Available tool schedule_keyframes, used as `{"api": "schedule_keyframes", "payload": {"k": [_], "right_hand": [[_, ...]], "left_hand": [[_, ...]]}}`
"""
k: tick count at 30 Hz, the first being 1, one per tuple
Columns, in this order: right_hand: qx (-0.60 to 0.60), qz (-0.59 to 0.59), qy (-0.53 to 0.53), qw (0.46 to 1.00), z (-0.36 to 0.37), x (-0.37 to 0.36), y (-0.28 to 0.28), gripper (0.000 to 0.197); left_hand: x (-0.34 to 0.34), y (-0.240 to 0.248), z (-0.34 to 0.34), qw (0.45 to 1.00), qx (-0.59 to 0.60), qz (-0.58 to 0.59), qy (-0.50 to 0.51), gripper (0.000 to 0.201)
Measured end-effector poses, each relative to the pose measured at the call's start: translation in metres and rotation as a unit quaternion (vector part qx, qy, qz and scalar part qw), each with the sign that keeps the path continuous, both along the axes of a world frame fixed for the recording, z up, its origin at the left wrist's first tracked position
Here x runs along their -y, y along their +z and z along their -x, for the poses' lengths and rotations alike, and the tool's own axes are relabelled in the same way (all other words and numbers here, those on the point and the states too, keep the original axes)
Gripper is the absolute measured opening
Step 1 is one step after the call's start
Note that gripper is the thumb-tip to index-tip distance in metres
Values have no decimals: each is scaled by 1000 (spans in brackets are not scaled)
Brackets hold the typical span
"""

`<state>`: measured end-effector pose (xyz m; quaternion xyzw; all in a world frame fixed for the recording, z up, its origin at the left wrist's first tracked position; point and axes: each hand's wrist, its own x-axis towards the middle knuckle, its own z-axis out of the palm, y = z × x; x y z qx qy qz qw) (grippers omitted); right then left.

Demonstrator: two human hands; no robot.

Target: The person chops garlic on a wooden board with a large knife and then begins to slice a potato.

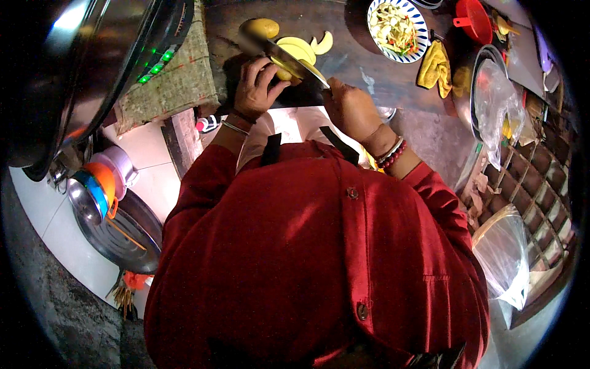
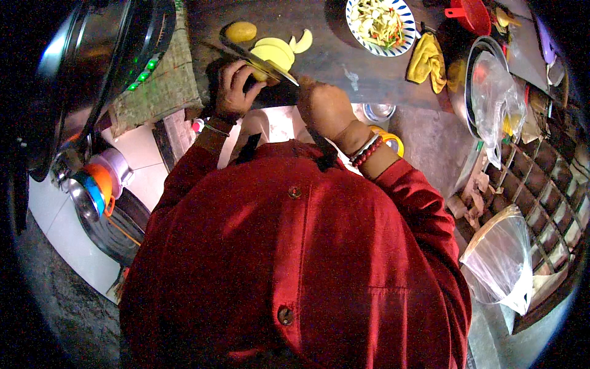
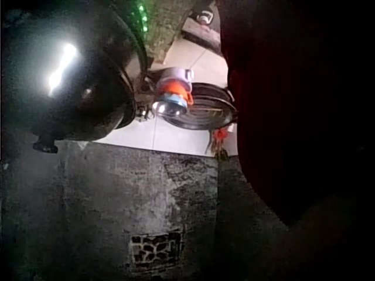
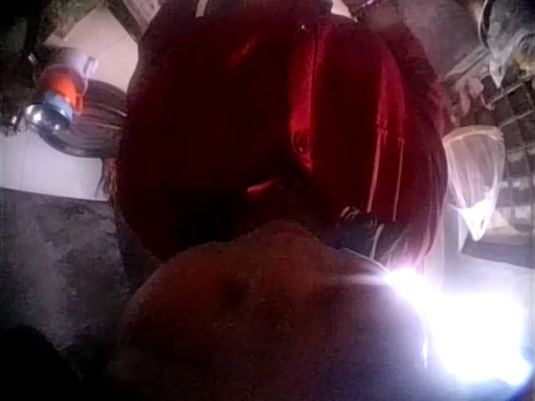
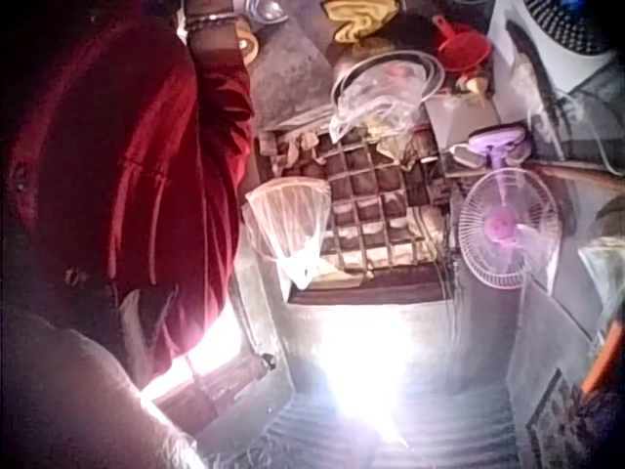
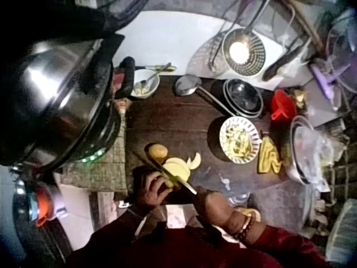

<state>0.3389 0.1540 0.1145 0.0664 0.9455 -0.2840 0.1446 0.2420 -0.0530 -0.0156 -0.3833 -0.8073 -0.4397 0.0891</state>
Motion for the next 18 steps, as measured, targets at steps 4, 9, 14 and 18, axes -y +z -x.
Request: {"api": "schedule_keyframes", "payload": {"k": [4,9,14,18], "right_hand": [[0,-6,23,1000,-3,2,11,15],[21,-20,28,999,-8,-1,16,14],[11,-19,30,999,-12,-4,18,14],[25,-27,32,999,-13,-2,22,14]], "left_hand": [[3,-3,-1,1000,-4,24,9,47],[1,-4,-3,1000,4,17,15,47],[2,-3,-2,1000,-5,21,14,47],[1,-3,-1,1000,-15,15,14,47]]}}
